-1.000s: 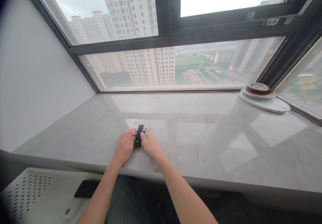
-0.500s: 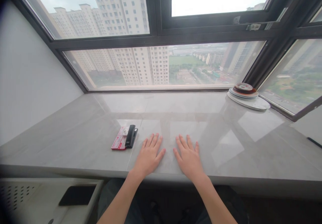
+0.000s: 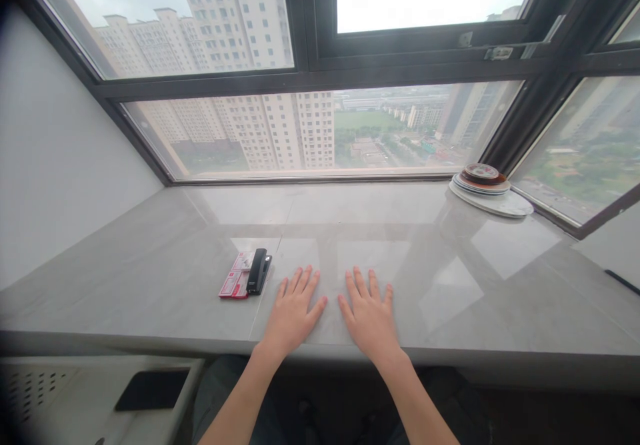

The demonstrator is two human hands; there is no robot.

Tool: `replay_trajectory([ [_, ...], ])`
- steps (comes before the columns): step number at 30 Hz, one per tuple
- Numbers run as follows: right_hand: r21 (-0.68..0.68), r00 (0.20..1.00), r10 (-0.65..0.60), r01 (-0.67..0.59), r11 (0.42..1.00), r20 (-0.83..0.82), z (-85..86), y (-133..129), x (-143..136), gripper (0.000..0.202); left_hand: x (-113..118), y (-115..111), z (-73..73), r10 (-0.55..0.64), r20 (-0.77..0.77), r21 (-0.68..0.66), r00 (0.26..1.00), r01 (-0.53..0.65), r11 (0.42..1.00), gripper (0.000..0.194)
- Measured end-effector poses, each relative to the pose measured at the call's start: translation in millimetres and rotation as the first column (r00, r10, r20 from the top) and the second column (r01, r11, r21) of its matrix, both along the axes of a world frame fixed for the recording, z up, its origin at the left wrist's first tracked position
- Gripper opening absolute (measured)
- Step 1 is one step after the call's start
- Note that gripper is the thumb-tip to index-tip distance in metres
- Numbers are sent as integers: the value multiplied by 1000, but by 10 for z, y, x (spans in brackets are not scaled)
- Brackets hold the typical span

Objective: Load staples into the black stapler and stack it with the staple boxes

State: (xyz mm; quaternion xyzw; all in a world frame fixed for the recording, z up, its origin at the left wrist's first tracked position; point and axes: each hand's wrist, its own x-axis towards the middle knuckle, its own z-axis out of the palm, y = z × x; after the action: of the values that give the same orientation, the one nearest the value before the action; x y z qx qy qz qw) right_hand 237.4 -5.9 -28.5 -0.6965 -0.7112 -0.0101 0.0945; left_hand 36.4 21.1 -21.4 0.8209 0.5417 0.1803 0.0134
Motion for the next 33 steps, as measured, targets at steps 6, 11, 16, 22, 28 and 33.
replay_trajectory([
  [6,7,1000,7,-7,1000,-2,2,-8,-7,62,-9,-4,-4,-6,13,15,1000,6,1000,60],
  [11,17,1000,6,-6,1000,6,7,-13,-10,62,-13,-4,-8,-8,13,8,1000,8,1000,59],
  [16,8,1000,5,-5,1000,4,3,-13,-8,62,-14,-4,-15,-9,27,15,1000,9,1000,60],
  [22,18,1000,0,0,1000,15,-2,-17,-9,62,-18,-10,-5,-7,19,7,1000,7,1000,59],
  [28,11,1000,3,-3,1000,10,-1,-17,-10,62,-16,-2,-21,-9,17,14,1000,9,1000,59],
  [33,18,1000,2,-2,1000,11,-20,-11,0,62,-24,8,-52,-10,14,19,1000,10,1000,56],
])
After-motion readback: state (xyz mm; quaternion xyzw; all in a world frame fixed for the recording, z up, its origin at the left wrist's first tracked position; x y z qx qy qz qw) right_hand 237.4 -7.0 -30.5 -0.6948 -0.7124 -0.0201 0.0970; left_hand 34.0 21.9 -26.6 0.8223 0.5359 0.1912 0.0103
